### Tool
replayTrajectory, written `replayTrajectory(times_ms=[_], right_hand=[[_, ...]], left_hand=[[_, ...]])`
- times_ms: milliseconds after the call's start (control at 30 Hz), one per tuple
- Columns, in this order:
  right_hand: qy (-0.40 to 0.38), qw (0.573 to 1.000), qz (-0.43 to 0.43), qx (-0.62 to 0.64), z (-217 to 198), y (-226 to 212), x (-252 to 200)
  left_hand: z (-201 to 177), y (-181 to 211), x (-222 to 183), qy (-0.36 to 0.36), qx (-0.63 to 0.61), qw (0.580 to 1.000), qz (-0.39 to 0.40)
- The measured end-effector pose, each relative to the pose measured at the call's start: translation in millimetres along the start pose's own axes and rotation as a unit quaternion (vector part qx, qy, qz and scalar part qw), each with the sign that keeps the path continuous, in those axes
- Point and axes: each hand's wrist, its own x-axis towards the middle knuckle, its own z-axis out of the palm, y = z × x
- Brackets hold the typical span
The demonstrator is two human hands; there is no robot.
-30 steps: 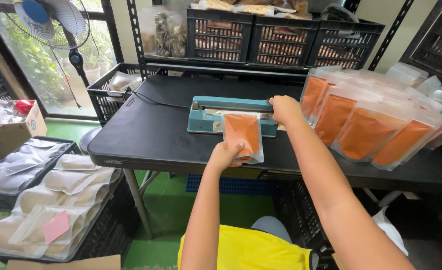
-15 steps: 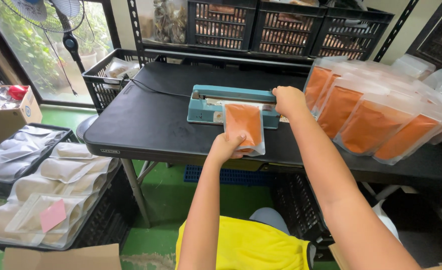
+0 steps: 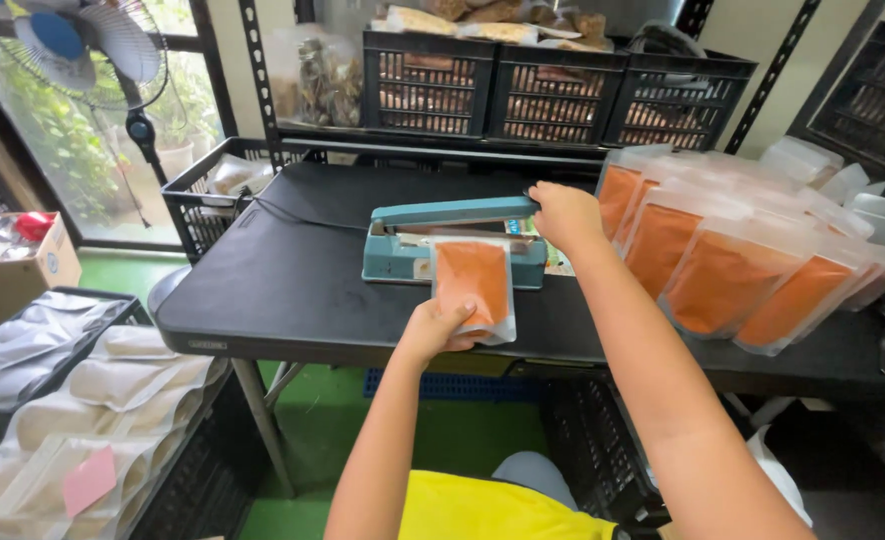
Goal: Sealing food pouches with a heat sealer and packing them into a cardboard box
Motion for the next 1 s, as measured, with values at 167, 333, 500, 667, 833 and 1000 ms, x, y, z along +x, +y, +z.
replayTrajectory(times_ms=[167, 333, 500, 667, 833, 1000], right_hand=[[0.006, 0.998, -0.055, 0.021, -37, 1, 16], [0.078, 0.987, -0.095, 0.105, -57, 13, 3], [0.039, 0.961, -0.037, 0.270, -81, 53, -23], [-0.183, 0.939, 0.028, 0.289, -130, 106, -51], [-0.206, 0.940, 0.029, 0.271, -154, 163, -81], [-0.206, 0.950, 0.072, 0.225, -196, 182, -112]], left_hand=[[-2, -3, 0, -0.008, -0.037, 0.999, -0.015], [10, -14, 4, -0.044, 0.006, 0.999, -0.011], [44, -35, 33, -0.111, 0.132, 0.984, 0.039], [115, -26, 10, -0.143, 0.186, 0.965, 0.115], [172, -42, 15, -0.181, 0.198, 0.957, 0.112], [206, -60, 28, -0.167, 0.279, 0.935, 0.145]])
